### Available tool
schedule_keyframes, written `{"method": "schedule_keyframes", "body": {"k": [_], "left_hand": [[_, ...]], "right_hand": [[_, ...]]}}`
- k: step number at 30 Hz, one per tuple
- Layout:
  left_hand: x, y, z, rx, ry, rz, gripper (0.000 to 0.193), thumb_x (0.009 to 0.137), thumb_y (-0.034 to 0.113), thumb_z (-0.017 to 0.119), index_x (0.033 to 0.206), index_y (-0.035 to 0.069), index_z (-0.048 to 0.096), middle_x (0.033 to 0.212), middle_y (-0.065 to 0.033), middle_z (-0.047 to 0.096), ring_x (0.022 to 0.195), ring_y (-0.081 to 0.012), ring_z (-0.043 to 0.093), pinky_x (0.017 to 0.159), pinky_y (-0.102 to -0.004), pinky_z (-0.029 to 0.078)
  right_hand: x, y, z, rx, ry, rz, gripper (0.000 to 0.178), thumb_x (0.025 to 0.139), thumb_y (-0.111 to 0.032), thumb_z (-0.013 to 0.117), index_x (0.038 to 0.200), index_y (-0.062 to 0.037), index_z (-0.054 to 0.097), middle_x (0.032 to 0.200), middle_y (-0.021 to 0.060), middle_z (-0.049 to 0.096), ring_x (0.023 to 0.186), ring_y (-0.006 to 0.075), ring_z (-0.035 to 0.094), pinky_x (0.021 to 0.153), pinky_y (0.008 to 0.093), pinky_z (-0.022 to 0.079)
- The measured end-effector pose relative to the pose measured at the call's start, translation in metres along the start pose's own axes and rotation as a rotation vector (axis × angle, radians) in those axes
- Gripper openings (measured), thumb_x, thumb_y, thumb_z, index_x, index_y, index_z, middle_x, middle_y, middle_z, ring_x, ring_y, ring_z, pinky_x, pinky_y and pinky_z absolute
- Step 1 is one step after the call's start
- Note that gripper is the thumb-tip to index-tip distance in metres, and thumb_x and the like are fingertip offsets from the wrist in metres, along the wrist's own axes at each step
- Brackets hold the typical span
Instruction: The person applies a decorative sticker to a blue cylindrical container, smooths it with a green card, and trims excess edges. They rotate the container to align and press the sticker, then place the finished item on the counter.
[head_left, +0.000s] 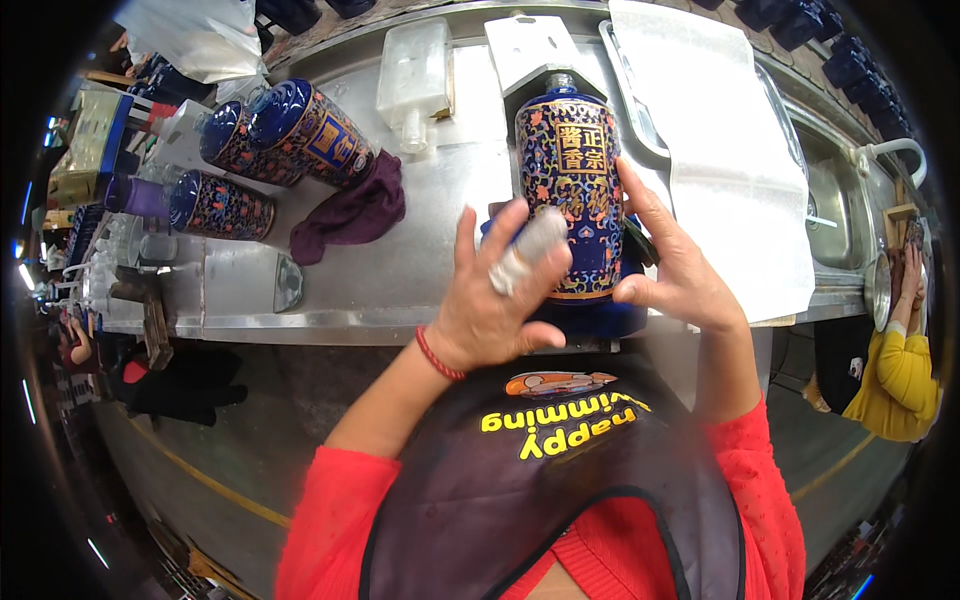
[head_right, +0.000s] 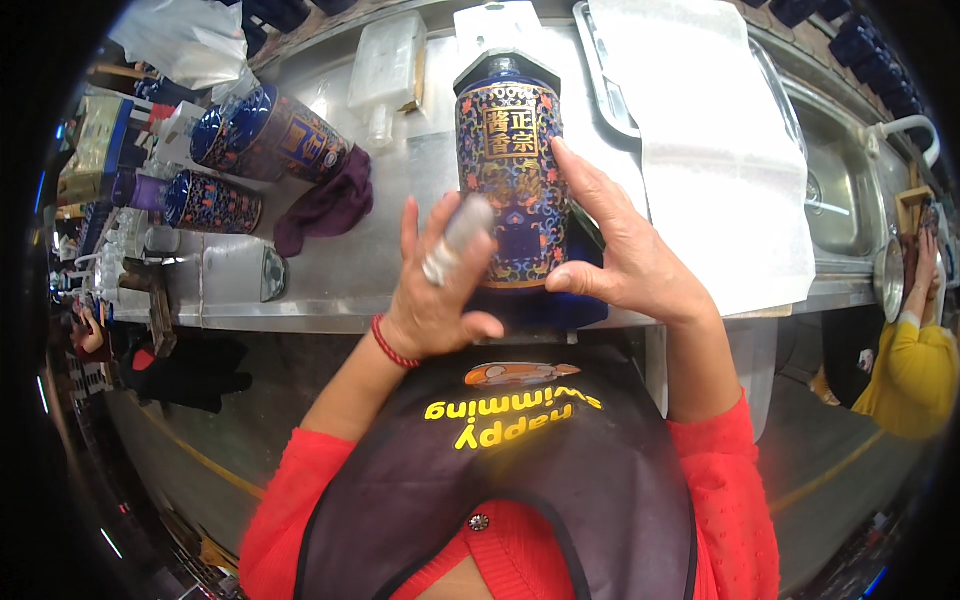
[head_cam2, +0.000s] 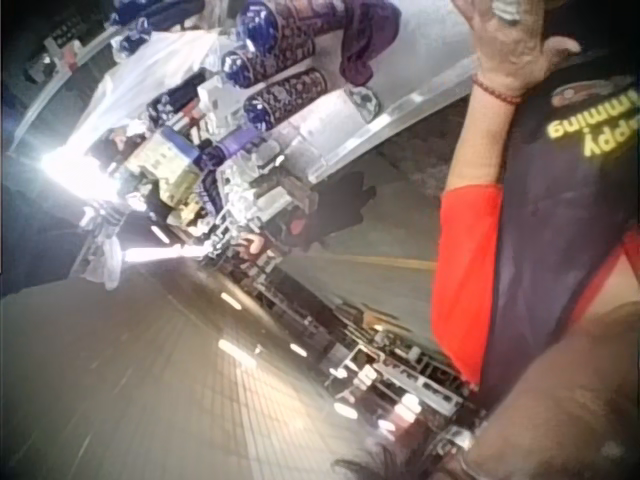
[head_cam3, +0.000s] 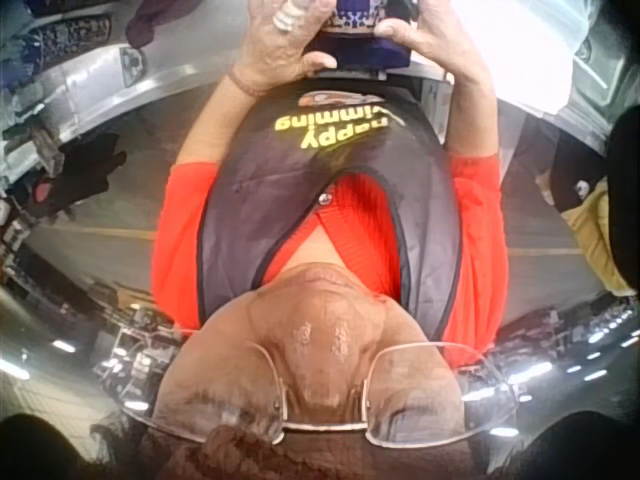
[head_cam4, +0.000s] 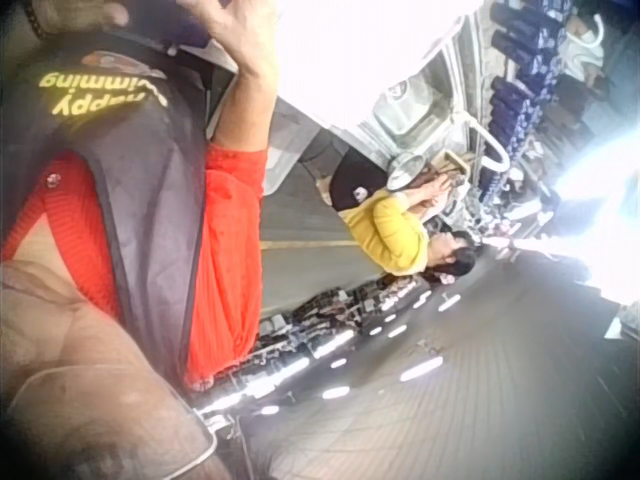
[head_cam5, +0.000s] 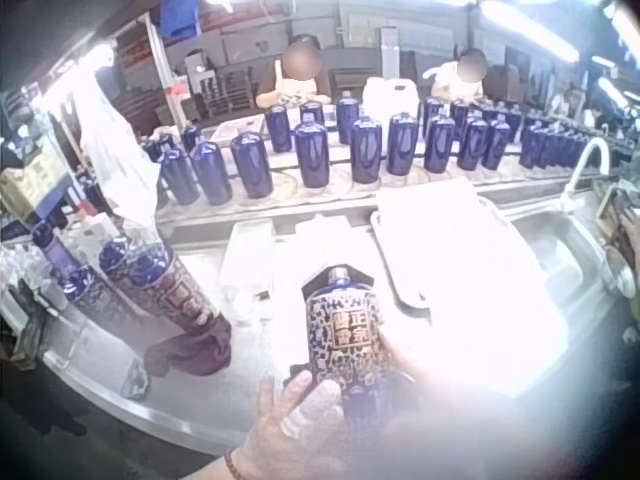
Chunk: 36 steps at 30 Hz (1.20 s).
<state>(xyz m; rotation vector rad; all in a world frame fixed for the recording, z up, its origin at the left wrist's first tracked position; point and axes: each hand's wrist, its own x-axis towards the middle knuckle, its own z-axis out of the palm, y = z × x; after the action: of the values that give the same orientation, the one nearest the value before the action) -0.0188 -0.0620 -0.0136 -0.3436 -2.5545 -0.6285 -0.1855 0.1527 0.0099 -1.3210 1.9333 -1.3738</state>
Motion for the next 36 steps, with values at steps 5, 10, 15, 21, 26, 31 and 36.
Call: {"method": "schedule_keyframes", "body": {"k": [5,10,15,21,26,31,36], "left_hand": [[-0.021,0.032,0.012,0.133,-0.018,0.056,0.05,0.103,0.055,0.044,0.147,0.031,0.056,0.147,-0.0009,0.058,0.149,-0.0262,0.037,0.125,-0.0586,0.001],[-0.013,0.045,0.0,0.056,0.153,0.177,0.036,0.09,0.026,0.074,0.126,0.026,0.07,0.123,0.0015,0.071,0.128,-0.0222,0.059,0.125,-0.0557,0.016],[0.009,0.028,-0.003,-0.009,0.099,-0.179,0.085,0.076,0.021,0.081,0.153,0.008,0.045,0.151,-0.0209,0.048,0.138,-0.0446,0.04,0.12,-0.0612,0.021],[0.02,0.027,-0.002,0.04,0.064,-0.166,0.096,0.074,0.027,0.085,0.155,0.003,0.039,0.149,-0.0236,0.048,0.137,-0.0446,0.045,0.119,-0.0626,0.02],[0.023,0.028,0.002,0.091,0.062,-0.158,0.101,0.073,0.03,0.086,0.155,-0.003,0.037,0.145,-0.0246,0.052,0.135,-0.0452,0.048,0.119,-0.0639,0.022],[0.018,0.024,0.004,0.079,0.075,-0.106,0.099,0.084,0.035,0.079,0.155,-0.012,0.027,0.14,-0.0247,0.058,0.135,-0.0442,0.051,0.119,-0.063,0.022],[0.012,0.02,0.007,0.049,0.052,-0.135,0.096,0.093,0.033,0.073,0.155,-0.014,0.018,0.126,-0.0183,0.069,0.122,-0.0374,0.065,0.122,-0.0576,0.021]], "right_hand": [[-0.002,0.002,0.001,0.064,0.017,0.037,0.108,0.081,-0.047,0.083,0.162,-0.0056,0.025,0.16,0.0214,0.038,0.146,0.0328,0.04,0.12,0.0435,0.033],[-0.01,-0.024,-0.009,-0.03,0.18,0.07,0.063,0.094,-0.016,0.073,0.149,0.0002,0.047,0.139,0.0186,0.061,0.129,0.0281,0.059,0.105,0.0408,0.049],[-0.004,-0.052,-0.01,-0.549,0.117,-0.355,0.03,0.077,0.003,0.07,0.107,-0.0027,0.066,0.103,0.0089,0.068,0.094,0.0267,0.064,0.084,0.0396,0.052],[-0.018,-0.066,0.0,-0.679,0.009,-0.529,0.017,0.074,-0.017,0.068,0.091,-0.0114,0.068,0.097,0.0019,0.061,0.085,0.0182,0.057,0.079,0.0367,0.044],[-0.022,-0.056,0.0,-0.623,0.136,-0.527,0.017,0.073,-0.014,0.071,0.089,-0.0118,0.069,0.094,0.0002,0.063,0.081,0.0185,0.057,0.079,0.038,0.044],[-0.024,-0.051,-0.006,-0.457,0.081,-0.557,0.02,0.069,-0.008,0.076,0.088,-0.0114,0.07,0.093,0.0002,0.065,0.081,0.0202,0.057,0.079,0.0383,0.043],[-0.021,-0.043,-0.003,-0.505,0.153,-0.443,0.015,0.072,-0.007,0.076,0.086,-0.0109,0.07,0.093,0.0008,0.065,0.081,0.0198,0.058,0.08,0.0388,0.042]]}}
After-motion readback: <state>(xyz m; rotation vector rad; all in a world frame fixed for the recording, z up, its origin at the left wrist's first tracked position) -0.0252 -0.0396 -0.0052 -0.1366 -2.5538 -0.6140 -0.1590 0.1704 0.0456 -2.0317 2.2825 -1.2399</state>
